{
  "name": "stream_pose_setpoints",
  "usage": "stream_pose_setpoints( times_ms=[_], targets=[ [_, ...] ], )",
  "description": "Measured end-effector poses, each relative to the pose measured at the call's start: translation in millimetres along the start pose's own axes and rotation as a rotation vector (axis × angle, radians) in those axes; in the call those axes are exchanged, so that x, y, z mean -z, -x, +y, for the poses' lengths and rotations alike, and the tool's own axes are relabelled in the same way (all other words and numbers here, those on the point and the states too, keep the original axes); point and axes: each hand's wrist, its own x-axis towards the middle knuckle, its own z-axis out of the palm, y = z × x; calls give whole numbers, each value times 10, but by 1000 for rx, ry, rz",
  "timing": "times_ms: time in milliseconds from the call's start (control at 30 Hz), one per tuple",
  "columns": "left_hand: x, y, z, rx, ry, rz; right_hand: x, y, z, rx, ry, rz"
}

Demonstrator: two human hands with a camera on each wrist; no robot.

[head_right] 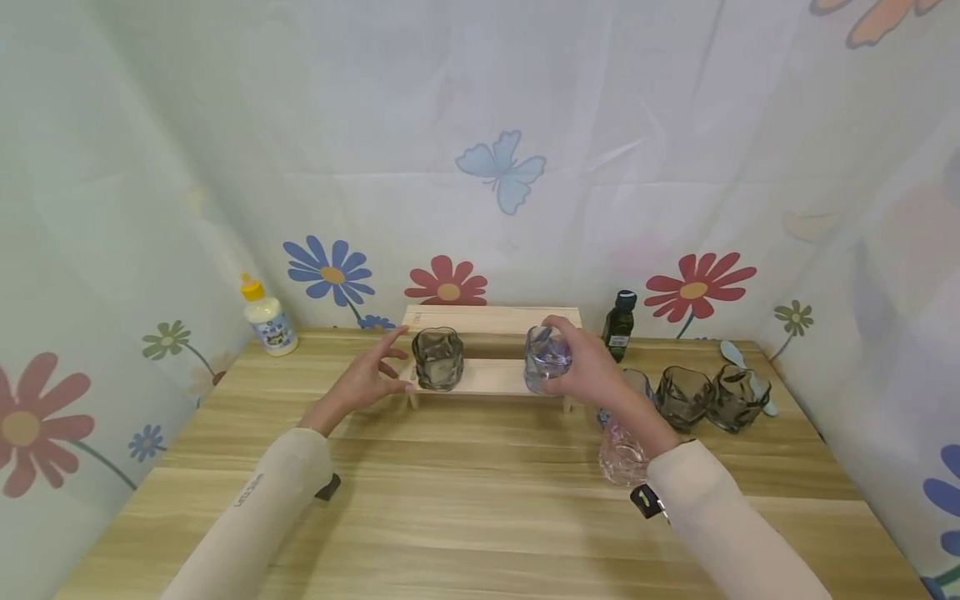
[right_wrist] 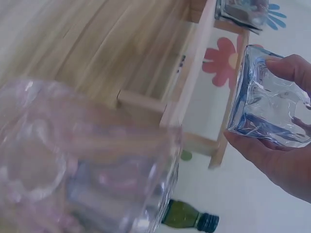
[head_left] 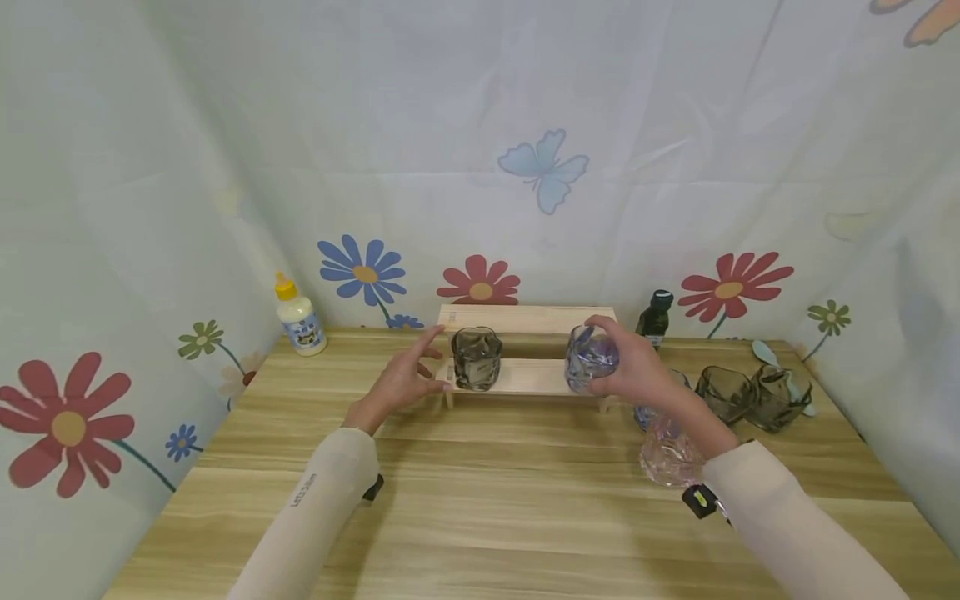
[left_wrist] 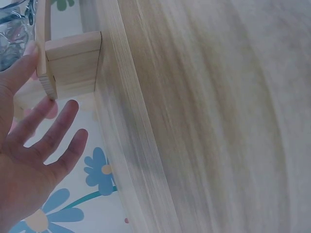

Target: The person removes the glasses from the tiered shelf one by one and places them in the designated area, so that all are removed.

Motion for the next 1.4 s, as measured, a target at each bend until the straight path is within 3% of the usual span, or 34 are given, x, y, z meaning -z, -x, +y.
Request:
stream_pose_setpoints(
  times_ms=[233,500,967,1400],
  targets=[
    [-11,2,-5,-2,0,-1,276,302,148,-74,18,-7],
    [1,-8,22,-6,-3,-6,521,686,329,-99,106,71],
    [15,4,12,-3,24,-5,667,1210,736,-98,139,246],
    [11,7,0,0,24,-5,644,1420,986,-233,112,167]
  ],
)
